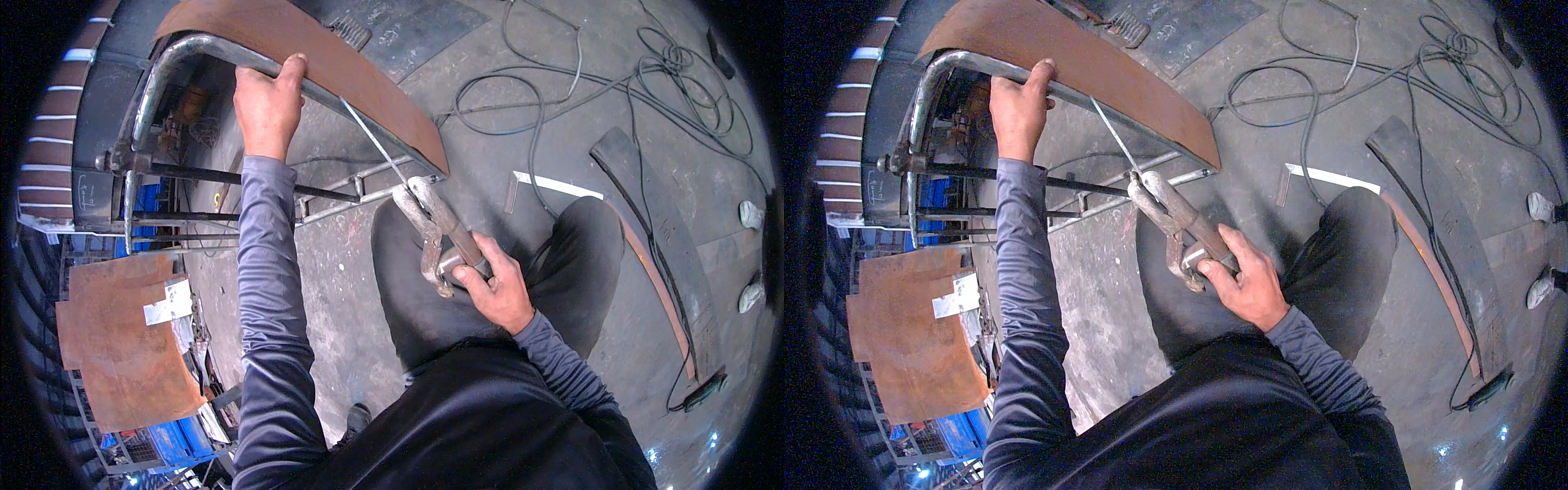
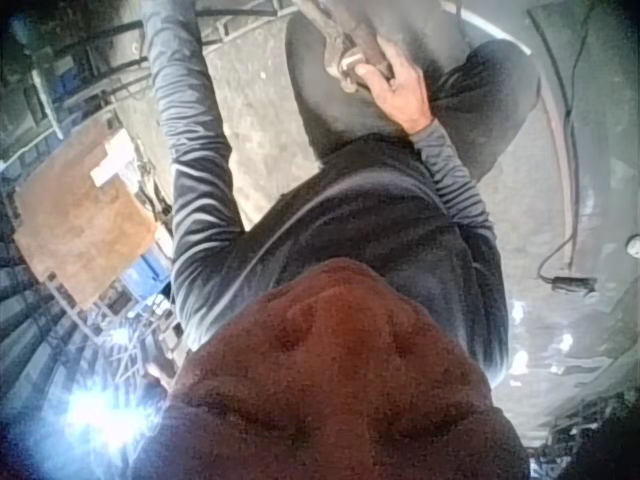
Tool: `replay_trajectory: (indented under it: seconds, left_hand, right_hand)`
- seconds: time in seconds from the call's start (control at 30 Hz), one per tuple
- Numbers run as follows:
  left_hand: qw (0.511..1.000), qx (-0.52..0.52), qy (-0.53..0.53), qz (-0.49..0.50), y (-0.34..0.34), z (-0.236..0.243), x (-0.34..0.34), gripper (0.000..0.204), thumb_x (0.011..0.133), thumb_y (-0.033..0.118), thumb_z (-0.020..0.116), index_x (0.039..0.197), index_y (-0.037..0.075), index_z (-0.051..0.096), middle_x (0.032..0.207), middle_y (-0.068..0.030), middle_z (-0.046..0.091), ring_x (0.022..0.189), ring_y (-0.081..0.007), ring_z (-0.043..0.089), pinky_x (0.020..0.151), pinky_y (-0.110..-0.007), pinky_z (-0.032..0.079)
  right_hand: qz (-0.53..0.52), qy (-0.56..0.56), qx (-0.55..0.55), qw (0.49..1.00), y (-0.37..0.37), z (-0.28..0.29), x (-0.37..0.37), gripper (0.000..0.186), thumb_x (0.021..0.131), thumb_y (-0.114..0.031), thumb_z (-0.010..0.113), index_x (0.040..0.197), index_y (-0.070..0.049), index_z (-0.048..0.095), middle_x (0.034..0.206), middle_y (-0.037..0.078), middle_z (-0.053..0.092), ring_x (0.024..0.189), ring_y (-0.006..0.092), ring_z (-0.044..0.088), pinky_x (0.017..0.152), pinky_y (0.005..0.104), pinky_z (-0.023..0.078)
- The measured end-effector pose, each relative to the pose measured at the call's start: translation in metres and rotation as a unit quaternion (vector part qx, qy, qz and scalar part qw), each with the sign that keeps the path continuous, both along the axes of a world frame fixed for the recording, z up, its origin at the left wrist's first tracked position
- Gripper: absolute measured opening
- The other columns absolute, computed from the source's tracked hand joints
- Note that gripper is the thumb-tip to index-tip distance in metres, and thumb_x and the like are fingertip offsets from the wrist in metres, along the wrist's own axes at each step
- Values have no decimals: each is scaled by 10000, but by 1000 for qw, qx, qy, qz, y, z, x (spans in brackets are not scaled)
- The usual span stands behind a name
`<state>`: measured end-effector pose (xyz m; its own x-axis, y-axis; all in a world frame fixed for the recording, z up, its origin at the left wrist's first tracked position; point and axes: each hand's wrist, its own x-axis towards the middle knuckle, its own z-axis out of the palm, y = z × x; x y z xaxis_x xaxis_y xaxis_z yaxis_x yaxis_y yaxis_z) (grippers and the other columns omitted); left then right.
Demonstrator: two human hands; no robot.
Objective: The person positions a large metal sheet against a metal frame and welds it in place using a welding torch. They reposition the sheet and continue welding along the edges to secure it to the frame.
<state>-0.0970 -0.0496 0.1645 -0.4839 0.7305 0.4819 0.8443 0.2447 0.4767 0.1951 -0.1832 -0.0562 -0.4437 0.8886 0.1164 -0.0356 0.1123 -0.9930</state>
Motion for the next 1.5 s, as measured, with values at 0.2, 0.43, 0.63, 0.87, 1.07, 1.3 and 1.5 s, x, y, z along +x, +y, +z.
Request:
replay_trajectory:
  seconds: [0.2,0.43,0.63,0.87,1.07,1.3,1.5]
  left_hand:
    - [1000,-1,-1,-2,1,-1,-3,463,820,304,733,1058,-75,613,794,-182,724,650,-254,715,707,-360,557]
    - [1000,17,-3,-12,2,-3,-8,527,806,340,772,1078,-78,600,862,-210,731,713,-280,729,732,-372,566]
    - [999,22,28,14,5,-6,-5,490,805,344,761,1033,-63,609,903,-222,732,848,-301,734,779,-389,559]
    - [975,78,207,-9,4,-15,-45,425,832,330,756,980,-43,616,819,-121,691,594,-159,636,604,-326,520]
    - [994,51,93,-15,8,-14,-28,420,828,337,757,917,-50,623,737,-115,680,584,-178,642,582,-313,526]
    - [995,19,92,13,4,-9,-21,467,829,354,756,889,-91,626,746,-153,699,595,-195,673,597,-327,545]
    - [997,17,77,-1,6,-9,-18,451,826,357,753,864,-80,650,729,-158,702,595,-207,686,602,-326,552]
  right_hand:
    - [3,11,-7,1000,-1,-4,-2,572,872,-216,763,1291,111,550,1232,319,627,1145,413,645,986,415,497]
    - [-6,-10,23,1000,-1,-7,-3,558,873,-207,757,1292,100,554,1225,306,634,1127,411,652,968,415,506]
    - [-13,-12,13,1000,0,12,-5,487,872,-204,757,1255,48,594,1123,252,672,1045,358,683,910,401,522]
    - [-13,-12,42,999,-12,7,-3,539,848,-121,766,1304,61,543,1162,237,651,1050,352,664,904,387,516]
    - [-19,2,46,999,-9,2,-4,548,862,-165,757,1303,79,542,1148,255,647,1038,389,659,906,409,513]
    - [-22,-19,51,998,-9,0,-4,550,869,-198,756,1289,92,554,1207,292,632,1102,410,649,945,417,510]
    - [-19,-22,52,998,-6,-4,-5,565,872,-214,761,1294,98,550,1214,297,633,1114,417,647,965,413,504]
